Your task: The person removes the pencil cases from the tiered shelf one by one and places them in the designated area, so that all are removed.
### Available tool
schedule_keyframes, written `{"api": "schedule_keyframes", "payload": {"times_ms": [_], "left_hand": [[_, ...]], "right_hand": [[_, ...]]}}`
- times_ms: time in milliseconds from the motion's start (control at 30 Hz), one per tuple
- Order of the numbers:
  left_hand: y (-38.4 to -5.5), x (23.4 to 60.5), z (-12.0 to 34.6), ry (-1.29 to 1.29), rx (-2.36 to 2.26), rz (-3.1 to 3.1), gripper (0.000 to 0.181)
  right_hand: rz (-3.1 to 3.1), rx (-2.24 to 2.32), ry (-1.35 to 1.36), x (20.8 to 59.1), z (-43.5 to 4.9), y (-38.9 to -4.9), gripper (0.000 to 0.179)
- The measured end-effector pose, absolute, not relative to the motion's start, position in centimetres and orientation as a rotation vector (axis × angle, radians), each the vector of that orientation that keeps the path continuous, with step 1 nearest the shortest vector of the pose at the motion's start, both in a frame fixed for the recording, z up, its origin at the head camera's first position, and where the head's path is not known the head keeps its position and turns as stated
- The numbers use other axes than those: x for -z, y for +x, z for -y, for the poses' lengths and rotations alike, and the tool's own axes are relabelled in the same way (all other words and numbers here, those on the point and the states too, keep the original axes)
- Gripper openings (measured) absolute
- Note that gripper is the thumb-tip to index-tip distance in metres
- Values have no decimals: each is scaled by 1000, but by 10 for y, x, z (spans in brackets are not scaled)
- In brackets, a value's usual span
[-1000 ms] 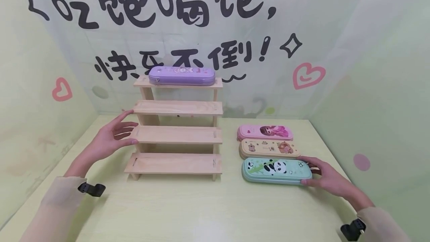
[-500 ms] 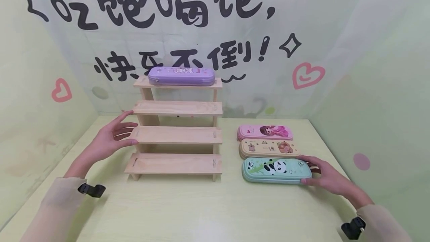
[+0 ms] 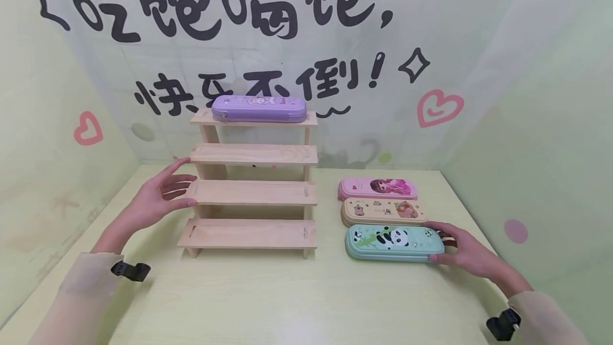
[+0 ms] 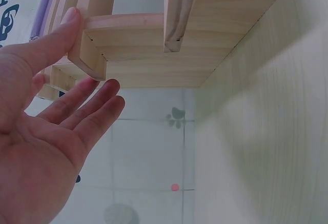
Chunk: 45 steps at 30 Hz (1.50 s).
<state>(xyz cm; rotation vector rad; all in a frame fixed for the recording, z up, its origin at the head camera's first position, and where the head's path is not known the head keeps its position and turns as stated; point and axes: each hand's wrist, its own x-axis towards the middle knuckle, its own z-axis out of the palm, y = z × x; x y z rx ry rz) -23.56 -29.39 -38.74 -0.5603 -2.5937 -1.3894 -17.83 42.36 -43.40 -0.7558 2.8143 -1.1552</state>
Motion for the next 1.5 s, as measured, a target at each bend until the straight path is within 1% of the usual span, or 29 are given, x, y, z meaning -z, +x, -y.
{"api": "schedule_keyframes", "payload": {"times_ms": [467,733,1033,1500], "left_hand": [[-233,387,295,-538,1379,2609,102],[-230,383,294,-537,1398,2609,103],[-232,385,295,-542,1400,2598,102],[-232,385,292,-562,1416,2594,102]], "right_hand": [[-2845,1157,-822,430,-423,-180,71],[-2922,1069,-861,409,-411,-184,71],[-2945,972,-894,372,-375,-198,71],[-2842,1080,-947,318,-304,-238,69]]}}
